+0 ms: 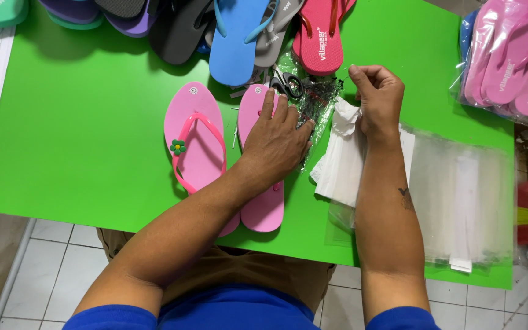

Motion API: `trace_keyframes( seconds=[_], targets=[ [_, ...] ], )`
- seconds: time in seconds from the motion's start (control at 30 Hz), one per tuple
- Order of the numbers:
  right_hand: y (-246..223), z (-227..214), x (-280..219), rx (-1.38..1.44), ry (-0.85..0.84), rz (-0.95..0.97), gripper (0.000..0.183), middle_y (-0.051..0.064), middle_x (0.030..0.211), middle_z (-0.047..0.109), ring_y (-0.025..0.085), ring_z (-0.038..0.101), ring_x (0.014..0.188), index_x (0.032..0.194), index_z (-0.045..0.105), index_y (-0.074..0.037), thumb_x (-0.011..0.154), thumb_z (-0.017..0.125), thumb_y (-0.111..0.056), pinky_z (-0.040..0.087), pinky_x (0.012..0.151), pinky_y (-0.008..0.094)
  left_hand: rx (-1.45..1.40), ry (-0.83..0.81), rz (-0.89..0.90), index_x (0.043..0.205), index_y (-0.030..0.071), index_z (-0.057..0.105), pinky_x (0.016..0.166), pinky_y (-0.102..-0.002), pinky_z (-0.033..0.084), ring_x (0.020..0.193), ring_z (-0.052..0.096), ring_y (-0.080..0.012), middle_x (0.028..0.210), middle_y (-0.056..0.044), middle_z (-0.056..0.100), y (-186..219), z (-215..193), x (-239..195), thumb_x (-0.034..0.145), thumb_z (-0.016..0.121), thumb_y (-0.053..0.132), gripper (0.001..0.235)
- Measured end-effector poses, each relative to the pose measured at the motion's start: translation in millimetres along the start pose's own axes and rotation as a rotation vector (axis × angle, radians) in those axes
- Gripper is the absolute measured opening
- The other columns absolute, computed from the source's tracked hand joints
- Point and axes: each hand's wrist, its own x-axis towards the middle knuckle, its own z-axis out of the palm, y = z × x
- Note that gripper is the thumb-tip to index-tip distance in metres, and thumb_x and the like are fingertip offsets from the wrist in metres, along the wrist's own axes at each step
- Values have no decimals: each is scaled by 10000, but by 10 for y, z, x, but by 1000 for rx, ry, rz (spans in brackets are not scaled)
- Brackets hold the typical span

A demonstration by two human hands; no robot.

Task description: Cleaning a decorated flip-flop with a cloth and then placing it into a plastic packaging sleeve.

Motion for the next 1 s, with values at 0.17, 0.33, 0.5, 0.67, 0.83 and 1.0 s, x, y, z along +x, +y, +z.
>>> trace_keyframes(
  seconds=[0.17,0.33,0.5,0.67,0.83,1.0],
  targets=[
    [-77,0,-6,158,64,42,143,32,664,601,81,518,535,975,691,-43,990,788,-147,440,506,211,80,57,31,1331,187,667,1192,-664,173,1334,503,-484,1250,-248,659,-34,126,4,1018,515,450,436],
    [-132,-9,31,332,148,119,138,108,747,684,127,562,568,971,628,-66,986,735,-152,432,504,233,175,168,70,1299,199,682,1163,-649,277,1249,563,-473,1145,-212,686,-53,176,-3,992,541,479,439],
    [-160,-23,58,393,284,69,147,147,906,807,182,711,694,1042,615,-109,982,673,-230,557,626,287,161,161,70,1309,189,668,1168,-657,264,1273,545,-479,1203,-225,677,-60,208,0,1005,523,480,445],
    [-246,-22,47,355,335,-54,122,123,840,769,187,691,658,1030,627,-91,994,666,-201,547,574,295,163,170,69,1316,193,675,1166,-653,273,1267,553,-472,1188,-213,683,-57,207,-1,1000,525,480,452],
    [-518,-176,94,170,563,-431,146,93,771,661,142,568,584,985,652,-57,1006,648,-202,483,472,270,169,131,64,1339,197,660,1170,-651,263,1283,544,-470,1210,-213,677,-57,198,3,1016,488,484,466],
    [-959,-454,-16,223,526,-653,210,135,901,674,195,565,652,1075,699,-26,1031,734,-228,515,517,330,146,178,67,1314,190,672,1170,-654,269,1271,546,-479,1202,-215,680,-66,218,1,998,526,486,457]
  ],
)
